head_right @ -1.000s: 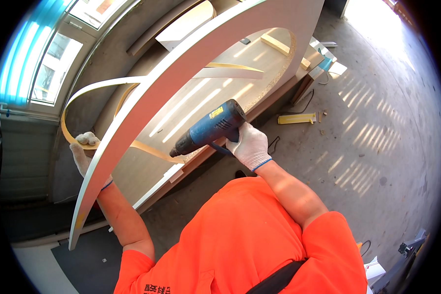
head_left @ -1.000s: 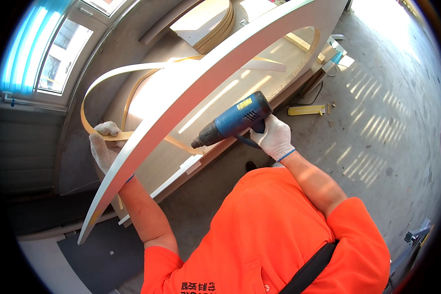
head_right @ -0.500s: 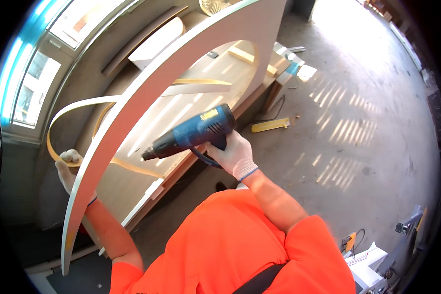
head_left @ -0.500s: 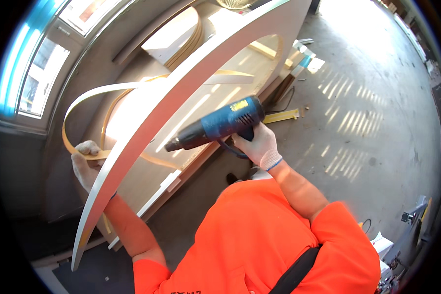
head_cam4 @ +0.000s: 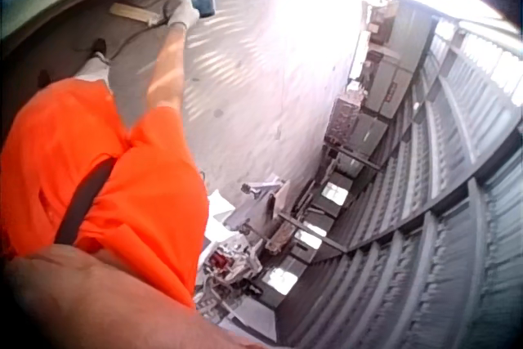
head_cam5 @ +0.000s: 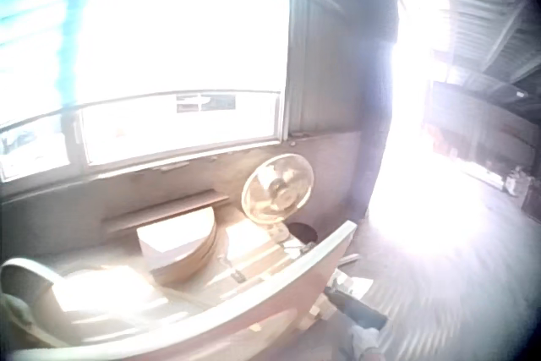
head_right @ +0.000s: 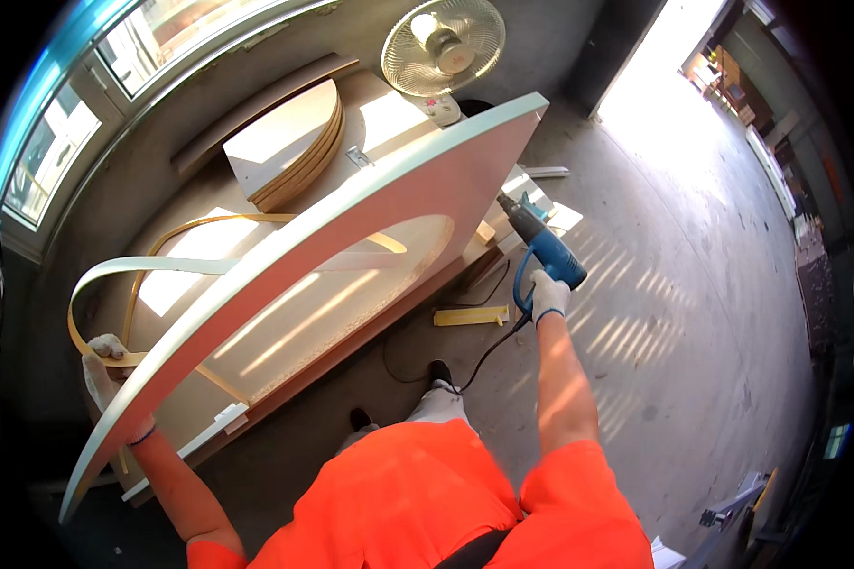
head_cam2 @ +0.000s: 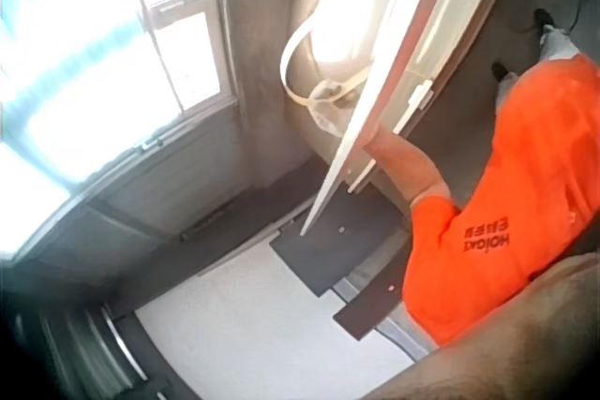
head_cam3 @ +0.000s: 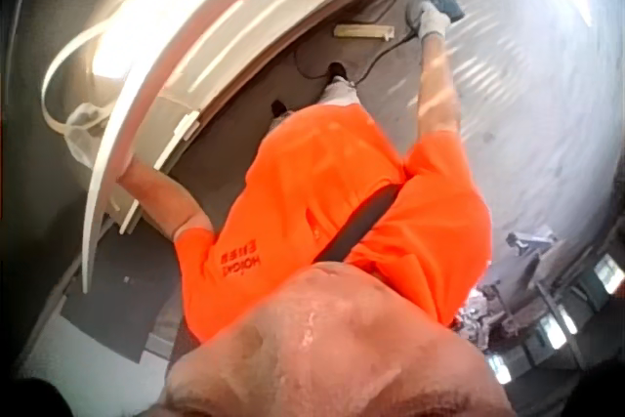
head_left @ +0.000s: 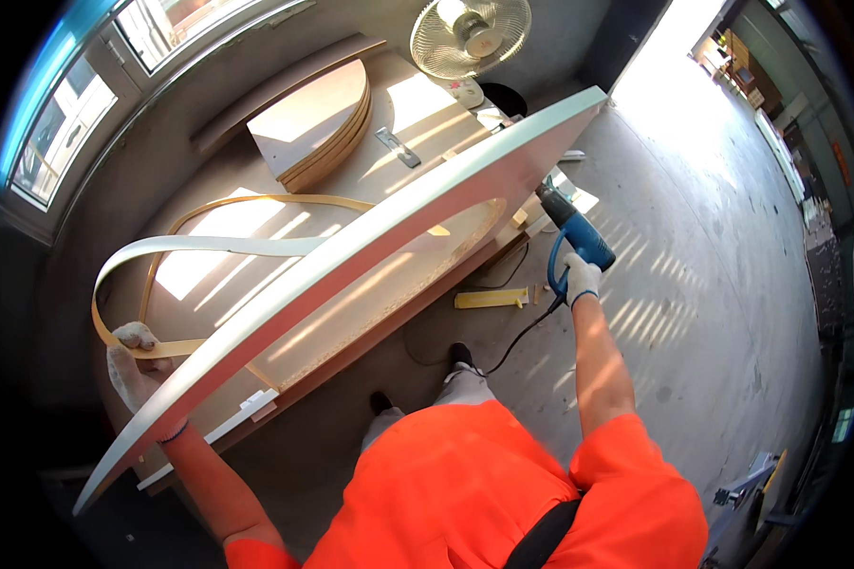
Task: The person uses a heat gun to soften a strip of edge banding and presses it onto the edge of a long, curved wooden board. They use a small wooden block to smooth the banding and ensure adhesion while working along the curve. The person repeatedly applies heat and pressure to different sections of the board's edge.
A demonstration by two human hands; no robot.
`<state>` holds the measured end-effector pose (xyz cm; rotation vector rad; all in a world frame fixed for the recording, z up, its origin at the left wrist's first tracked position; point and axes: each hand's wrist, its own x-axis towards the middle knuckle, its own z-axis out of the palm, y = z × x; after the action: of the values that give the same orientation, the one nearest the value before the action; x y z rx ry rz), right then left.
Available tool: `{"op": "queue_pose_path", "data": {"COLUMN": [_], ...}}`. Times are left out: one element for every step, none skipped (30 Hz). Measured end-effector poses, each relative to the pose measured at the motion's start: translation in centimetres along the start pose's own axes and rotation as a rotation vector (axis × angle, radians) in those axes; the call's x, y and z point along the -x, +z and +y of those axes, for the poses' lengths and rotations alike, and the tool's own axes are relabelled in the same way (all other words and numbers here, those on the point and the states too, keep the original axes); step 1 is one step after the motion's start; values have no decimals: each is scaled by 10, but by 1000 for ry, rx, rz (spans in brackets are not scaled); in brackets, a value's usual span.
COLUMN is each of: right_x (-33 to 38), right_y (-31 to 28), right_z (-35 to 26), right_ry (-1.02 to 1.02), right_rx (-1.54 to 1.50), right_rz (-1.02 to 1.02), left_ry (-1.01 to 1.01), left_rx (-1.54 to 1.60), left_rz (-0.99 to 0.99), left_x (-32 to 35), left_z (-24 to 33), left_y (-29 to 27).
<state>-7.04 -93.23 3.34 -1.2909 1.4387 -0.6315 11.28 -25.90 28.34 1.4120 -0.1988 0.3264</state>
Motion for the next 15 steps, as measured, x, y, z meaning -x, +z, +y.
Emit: {"op": "queue_pose_path", "data": {"right_x": [-37,-56,-69,-81,-91,-101,-107,-111,-101,-71,-26,6,36,80,128], "right_y": [20,47,71,91,105,114,119,113,112,107,92,66,40,26,17], "right_z": [-5,-20,-32,-41,-48,-49,-53,-53,-60,-68,-84,-97,-102,-93,-87], "right_ry": [-45,-74,-99,-85,-66,-94,-128,-264,-411,-651,-895,-795,-689,-622,-521], "right_rx": [79,105,133,83,31,134,236,436,635,622,586,567,550,283,243], "right_rz": [2,-64,-125,-213,-294,-321,-344,-317,-306,-208,-107,-232,-353,-538,-704], "left_ry": [-9,-15,-28,-48,-1,36,73,93,114,90,94,64,33,57,72], "left_rx": [-20,-58,-96,-108,-130,-129,-125,-142,-172,-170,-180,-144,-107,-137,-164], "left_rz": [6,29,48,31,64,49,32,1,-15,-15,-5,17,35,50,52], "left_x": [-1,2,6,11,15,18,20,23,30,39,47,47,46,46,44], "left_z": [-2,-2,-3,0,-5,-11,-14,-15,-11,-11,-10,-13,-15,-19,-24], "left_y": [9,13,16,21,35,41,48,58,69,68,67,72,81,91,99]}}
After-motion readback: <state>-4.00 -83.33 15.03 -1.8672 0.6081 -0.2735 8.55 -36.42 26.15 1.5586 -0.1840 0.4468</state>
